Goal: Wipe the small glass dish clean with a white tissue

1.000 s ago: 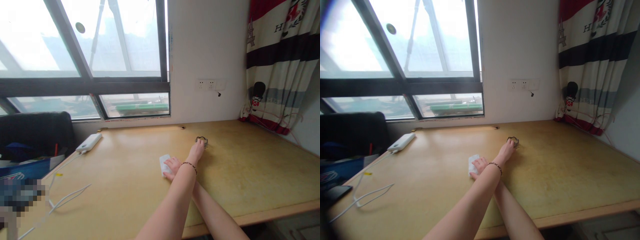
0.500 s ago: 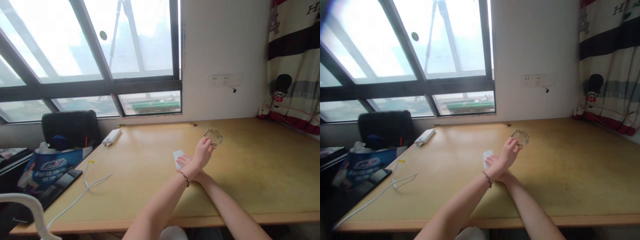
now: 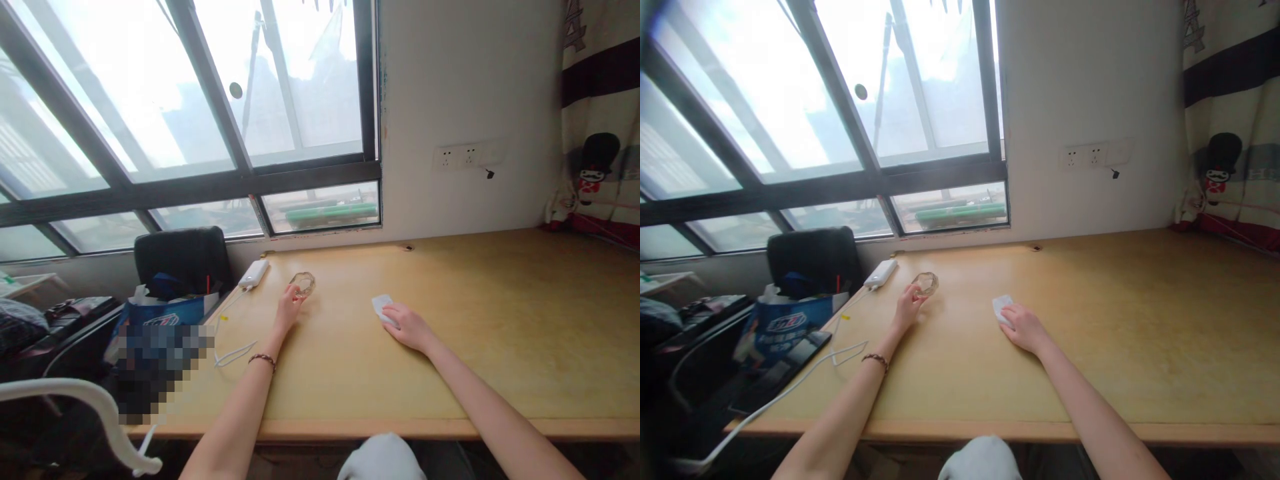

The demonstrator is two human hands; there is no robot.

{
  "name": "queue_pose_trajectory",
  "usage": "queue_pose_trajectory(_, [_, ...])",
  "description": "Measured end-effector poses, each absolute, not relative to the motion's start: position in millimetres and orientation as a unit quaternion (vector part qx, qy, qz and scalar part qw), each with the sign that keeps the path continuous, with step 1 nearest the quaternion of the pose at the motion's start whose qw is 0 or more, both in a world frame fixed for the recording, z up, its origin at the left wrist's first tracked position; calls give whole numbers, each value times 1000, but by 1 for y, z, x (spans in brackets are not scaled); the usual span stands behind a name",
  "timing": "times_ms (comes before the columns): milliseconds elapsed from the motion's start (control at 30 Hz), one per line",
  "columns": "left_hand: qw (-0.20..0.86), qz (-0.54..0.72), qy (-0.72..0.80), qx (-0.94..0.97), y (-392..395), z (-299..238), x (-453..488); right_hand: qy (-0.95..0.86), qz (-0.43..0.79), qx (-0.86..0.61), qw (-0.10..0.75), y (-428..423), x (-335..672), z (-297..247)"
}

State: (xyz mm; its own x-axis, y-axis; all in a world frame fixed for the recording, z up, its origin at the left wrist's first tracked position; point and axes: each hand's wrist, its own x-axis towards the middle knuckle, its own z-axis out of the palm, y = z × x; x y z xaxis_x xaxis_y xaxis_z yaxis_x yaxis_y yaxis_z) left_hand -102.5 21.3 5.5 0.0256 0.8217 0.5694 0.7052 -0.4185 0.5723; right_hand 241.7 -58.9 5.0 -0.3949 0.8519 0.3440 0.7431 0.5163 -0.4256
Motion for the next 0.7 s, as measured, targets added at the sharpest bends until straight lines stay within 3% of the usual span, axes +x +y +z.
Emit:
queue_pose_trajectory(300, [56, 435, 578, 687, 69, -11, -111, -817, 102, -487, 290, -57, 240, 5])
queue_pose_trajectory(700, [20, 432, 596, 677, 75, -13, -117, -808, 126, -499, 288, -54, 241, 0])
